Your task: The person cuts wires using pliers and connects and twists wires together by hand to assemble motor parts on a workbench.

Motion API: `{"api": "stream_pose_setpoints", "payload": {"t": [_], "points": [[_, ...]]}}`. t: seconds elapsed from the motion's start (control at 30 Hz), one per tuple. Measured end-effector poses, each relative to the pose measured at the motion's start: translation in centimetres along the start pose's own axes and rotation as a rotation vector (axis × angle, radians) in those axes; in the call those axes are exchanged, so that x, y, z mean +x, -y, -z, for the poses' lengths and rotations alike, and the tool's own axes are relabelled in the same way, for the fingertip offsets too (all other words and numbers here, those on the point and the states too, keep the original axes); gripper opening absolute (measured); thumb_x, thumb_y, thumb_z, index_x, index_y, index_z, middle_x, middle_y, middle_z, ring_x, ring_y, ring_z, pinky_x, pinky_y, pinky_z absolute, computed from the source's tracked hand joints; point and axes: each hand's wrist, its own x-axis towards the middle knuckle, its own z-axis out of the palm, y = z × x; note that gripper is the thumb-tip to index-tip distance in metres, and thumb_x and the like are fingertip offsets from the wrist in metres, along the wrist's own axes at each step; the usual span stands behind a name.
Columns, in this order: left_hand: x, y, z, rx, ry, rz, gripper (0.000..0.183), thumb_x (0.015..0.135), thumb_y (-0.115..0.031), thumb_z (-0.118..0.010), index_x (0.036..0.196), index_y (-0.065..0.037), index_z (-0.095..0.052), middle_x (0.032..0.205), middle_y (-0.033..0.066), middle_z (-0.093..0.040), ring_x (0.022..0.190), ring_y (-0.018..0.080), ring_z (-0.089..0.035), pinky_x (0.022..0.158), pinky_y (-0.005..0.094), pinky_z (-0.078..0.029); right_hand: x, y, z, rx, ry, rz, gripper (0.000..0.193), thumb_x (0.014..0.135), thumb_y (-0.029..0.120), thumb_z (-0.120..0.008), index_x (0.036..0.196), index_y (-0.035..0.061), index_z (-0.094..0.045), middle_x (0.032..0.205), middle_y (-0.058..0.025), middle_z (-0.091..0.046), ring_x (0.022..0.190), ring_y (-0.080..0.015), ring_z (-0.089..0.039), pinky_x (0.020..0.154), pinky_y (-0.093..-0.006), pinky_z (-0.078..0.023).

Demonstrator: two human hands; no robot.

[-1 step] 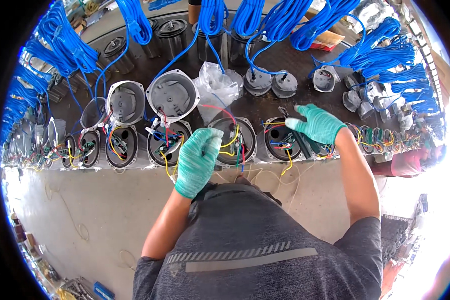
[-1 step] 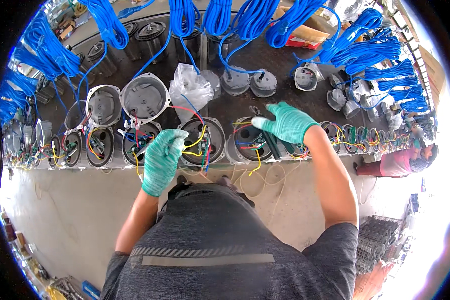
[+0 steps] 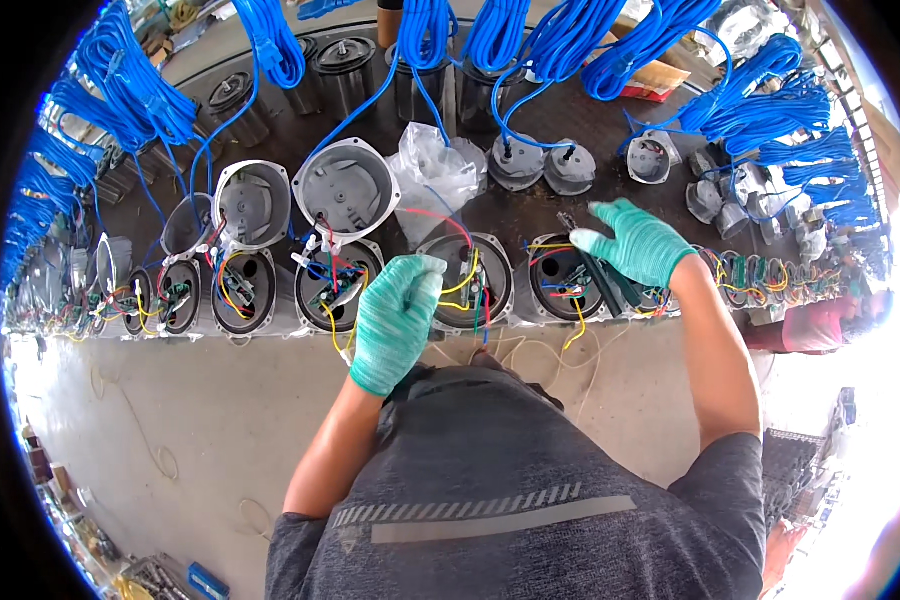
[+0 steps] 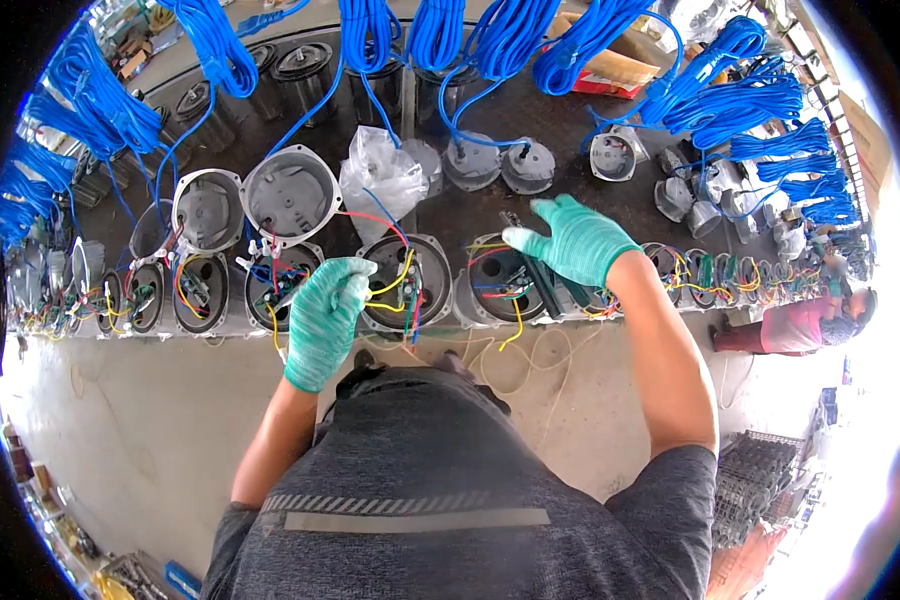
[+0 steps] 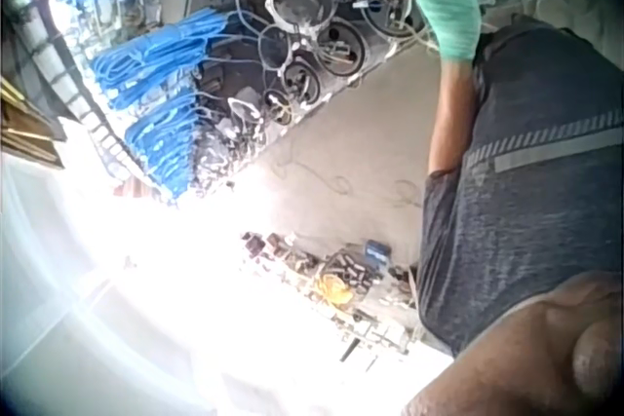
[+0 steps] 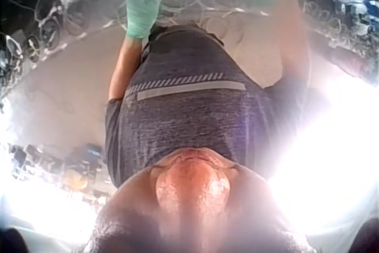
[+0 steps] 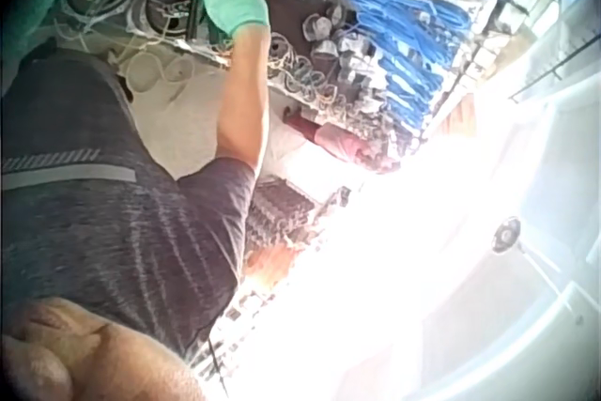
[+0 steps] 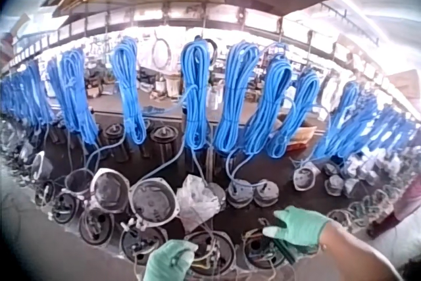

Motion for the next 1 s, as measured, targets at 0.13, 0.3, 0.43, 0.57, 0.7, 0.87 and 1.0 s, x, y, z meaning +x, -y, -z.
{"api": "stream_pose_setpoints", "payload": {"t": [0.13, 0.3, 0.43, 0.57, 0.7, 0.87, 1.0], "points": [[-0.1, -0.4, 0.2, 0.021, 0.002, -0.005, 0.017, 0.107, -0.006, -0.064, 0.121, -0.004, -0.074, 0.097, -0.0003, -0.073, 0.080, 0.0059, -0.060, 0.074, 0.0246, -0.052, -0.8, 4.6, 1.1, -0.013, -0.259, 0.450, 0.047, 0.104, 0.042, -0.064, 0.133, 0.0061, -0.069, 0.127, -0.0191, -0.068, 0.117, -0.0398, -0.067, 0.101, -0.0495, -0.054], [0.1, -0.2, 0.3, 0.004, 0.003, -0.018, 0.021, 0.107, -0.002, -0.062, 0.124, -0.004, -0.073, 0.102, -0.0003, -0.073, 0.084, 0.0061, -0.061, 0.077, 0.0251, -0.054, -1.5, 9.4, -1.7, -0.166, -0.297, 0.609, 0.023, 0.097, 0.018, -0.067, 0.117, 0.0071, -0.073, 0.110, -0.0128, -0.069, 0.104, -0.0349, -0.070, 0.088, -0.0446, -0.058], [0.2, 0.0, 0.4, 0.005, -0.007, -0.033, 0.023, 0.106, 0.001, -0.062, 0.126, -0.004, -0.073, 0.106, 0.0008, -0.074, 0.087, 0.0070, -0.062, 0.081, 0.0261, -0.055, -4.0, 9.0, -3.4, 0.032, -0.160, 0.732, 0.034, 0.090, 0.022, -0.078, 0.119, 0.0064, -0.071, 0.115, -0.0125, -0.068, 0.103, -0.0352, -0.071, 0.088, -0.0447, -0.059], [0.6, -0.8, 0.5, 0.054, -0.025, -0.076, 0.025, 0.104, 0.002, -0.064, 0.127, -0.003, -0.072, 0.110, 0.0029, -0.075, 0.092, 0.0088, -0.064, 0.086, 0.0268, -0.055, -6.5, 9.8, -6.0, 0.172, -0.249, 0.677, 0.040, 0.087, 0.028, -0.082, 0.121, 0.0084, -0.073, 0.111, -0.0101, -0.070, 0.101, -0.0332, -0.072, 0.086, -0.0428, -0.060], [2.7, -2.8, 0.0, 0.101, -0.039, -0.166, 0.023, 0.103, -0.001, -0.067, 0.126, -0.003, -0.072, 0.108, 0.0044, -0.074, 0.092, 0.0103, -0.065, 0.087, 0.0273, -0.054, -5.9, 10.0, -10.2, 0.072, -0.409, 0.755, 0.030, 0.090, 0.024, -0.077, 0.116, 0.0099, -0.076, 0.096, -0.0088, -0.069, 0.091, -0.0327, -0.072, 0.077, -0.0414, -0.060], [6.1, -6.3, 0.8, 0.216, -0.089, -0.200, 0.022, 0.104, -0.003, -0.068, 0.126, -0.004, -0.072, 0.112, 0.0050, -0.076, 0.093, 0.0116, -0.067, 0.086, 0.0280, -0.055, -6.8, 9.0, -10.7, 0.419, -0.640, 0.463, 0.018, 0.095, 0.020, -0.078, 0.110, 0.0105, -0.078, 0.094, -0.0097, -0.073, 0.080, -0.0323, -0.073, 0.068, -0.0419, -0.059], [9.5, -7.4, 0.8, 0.644, 0.009, -0.384, 0.016, 0.104, -0.021, -0.071, 0.108, -0.006, -0.077, 0.102, 0.0158, -0.077, 0.089, 0.0326, -0.075, 0.082, 0.0422, -0.058, -7.7, 7.4, -11.5, 0.475, -0.623, 0.493, 0.017, 0.092, 0.018, -0.080, 0.109, 0.0130, -0.080, 0.093, -0.0084, -0.071, 0.076, -0.0309, -0.071, 0.066, -0.0412, -0.058]]}}
